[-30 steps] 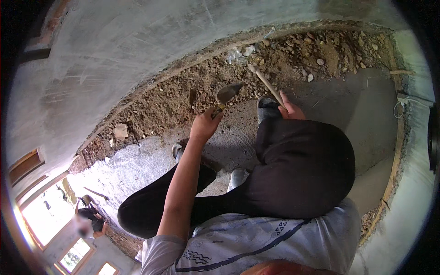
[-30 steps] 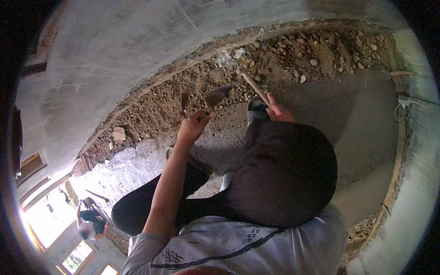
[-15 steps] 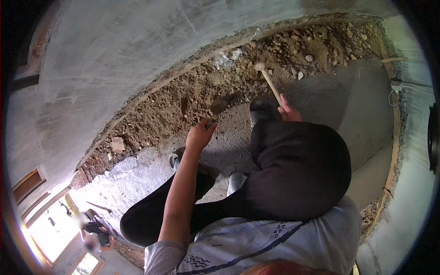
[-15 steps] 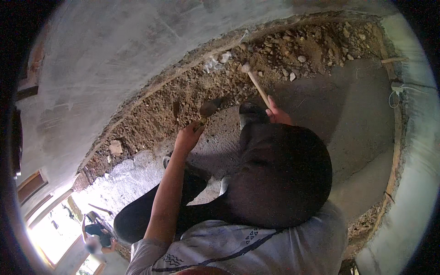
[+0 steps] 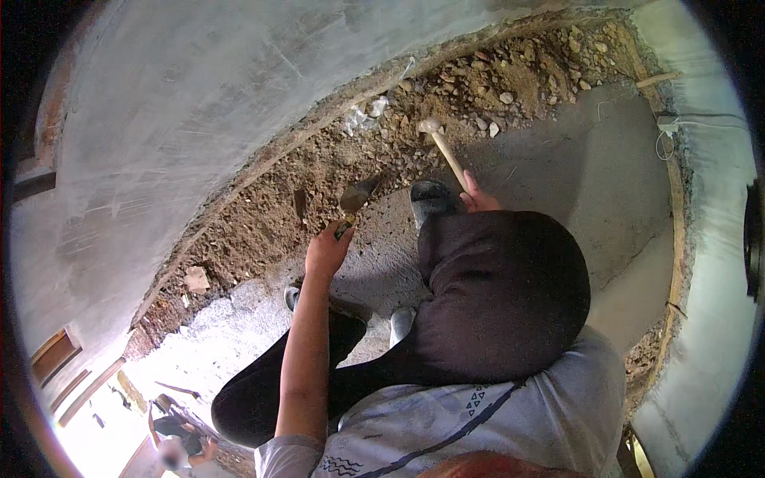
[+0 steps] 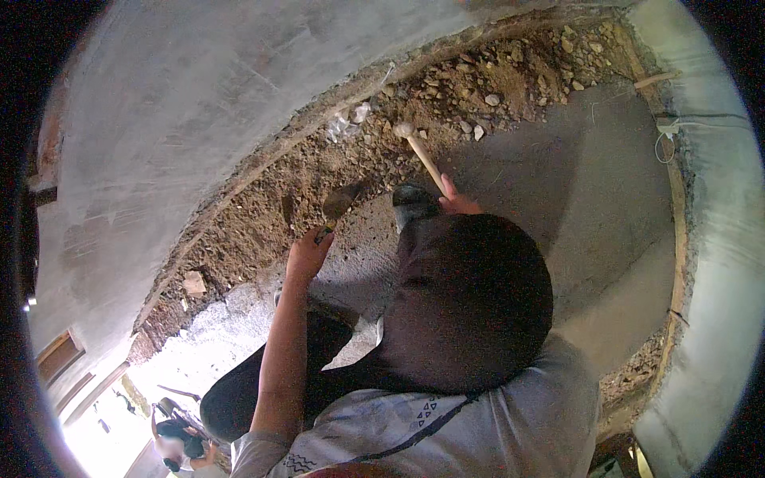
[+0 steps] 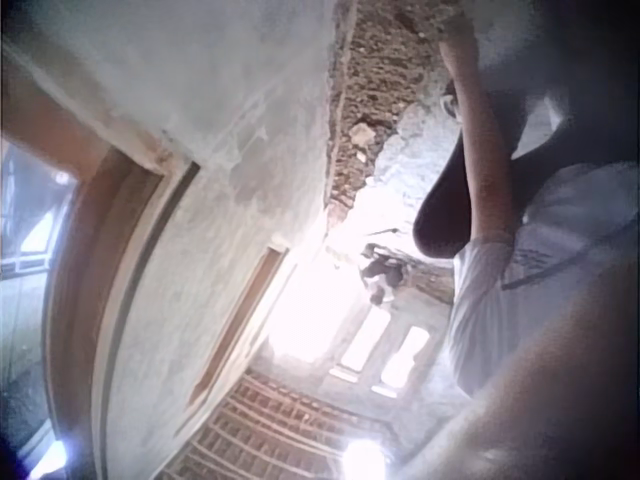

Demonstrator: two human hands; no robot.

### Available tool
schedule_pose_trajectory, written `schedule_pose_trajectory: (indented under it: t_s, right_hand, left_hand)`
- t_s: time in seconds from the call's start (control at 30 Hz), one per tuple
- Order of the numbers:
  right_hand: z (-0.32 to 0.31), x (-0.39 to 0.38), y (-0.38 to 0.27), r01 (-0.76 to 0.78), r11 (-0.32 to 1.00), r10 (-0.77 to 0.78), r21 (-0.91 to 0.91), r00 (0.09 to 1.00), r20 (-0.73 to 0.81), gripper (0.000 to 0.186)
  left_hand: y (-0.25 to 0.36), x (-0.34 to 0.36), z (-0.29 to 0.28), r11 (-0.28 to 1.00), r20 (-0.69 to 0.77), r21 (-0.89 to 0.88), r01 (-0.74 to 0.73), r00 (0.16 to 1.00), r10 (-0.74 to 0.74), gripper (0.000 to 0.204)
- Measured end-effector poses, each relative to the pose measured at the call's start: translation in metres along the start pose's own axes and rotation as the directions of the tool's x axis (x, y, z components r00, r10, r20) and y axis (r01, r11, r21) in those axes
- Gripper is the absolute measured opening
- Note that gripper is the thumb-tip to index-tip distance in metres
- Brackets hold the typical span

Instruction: Repairing a concrete floor or wall joint using a trowel and hammer.

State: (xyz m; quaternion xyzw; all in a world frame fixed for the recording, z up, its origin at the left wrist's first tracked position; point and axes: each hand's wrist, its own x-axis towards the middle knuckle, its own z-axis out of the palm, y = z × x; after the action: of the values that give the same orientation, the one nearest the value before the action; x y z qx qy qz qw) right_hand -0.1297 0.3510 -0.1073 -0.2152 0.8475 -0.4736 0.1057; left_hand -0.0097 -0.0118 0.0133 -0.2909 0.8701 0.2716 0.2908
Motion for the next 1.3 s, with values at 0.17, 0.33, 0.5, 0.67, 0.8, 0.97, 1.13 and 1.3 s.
schedule_pose_trajectory:
  t_s: [0.17,0.33,0.5,0.67,0.8,0.97,1.13,1.3]
  right_hand:
    - [-0.001,0.002,0.018,-0.323,0.946,0.323,-0.036,0.924,0.205,0.059]
    - [-0.009,0.009,0.022,-0.29,0.957,0.255,0.005,0.847,0.466,0.082]
    - [0.002,0.007,0.029,-0.229,0.968,0.247,-0.097,0.931,0.269,0.061]
    - [-0.005,0.0,0.025,-0.2,0.973,0.186,0.117,0.975,0.124,0.063]
    - [-0.016,0.037,-0.031,-0.88,0.475,0.766,-0.002,0.412,0.493,0.067]
    - [0.003,0.003,0.004,-0.351,0.929,0.37,-0.121,0.858,0.357,0.07]
    - [0.007,0.005,0.079,-0.048,0.923,0.342,-0.383,0.559,0.755,0.078]
    - [0.0,0.005,0.002,-0.724,0.641,0.511,0.254,0.65,0.562,0.08]
  left_hand:
    - [0.002,0.009,0.009,0.999,-0.027,0.005,-0.043,0.999,0.043,0.055]
    - [-0.003,0.006,0.008,0.998,-0.049,-0.005,-0.063,0.997,0.063,0.055]
    - [-0.005,0.011,0.014,0.999,-0.025,0.031,-0.035,0.999,0.036,0.057]
    - [-0.003,0.007,0.013,0.997,-0.036,0.018,-0.069,0.997,0.069,0.057]
    - [-0.003,0.0,0.011,0.996,-0.07,-0.038,-0.082,0.994,0.08,0.054]
    - [0.004,0.0,0.016,0.988,-0.093,-0.036,-0.153,0.984,0.149,0.05]
    - [0.027,-0.003,0.015,0.988,-0.071,-0.014,-0.152,0.986,0.151,0.05]
    - [0.025,-0.01,0.014,0.989,-0.081,0.003,-0.15,0.985,0.15,0.049]
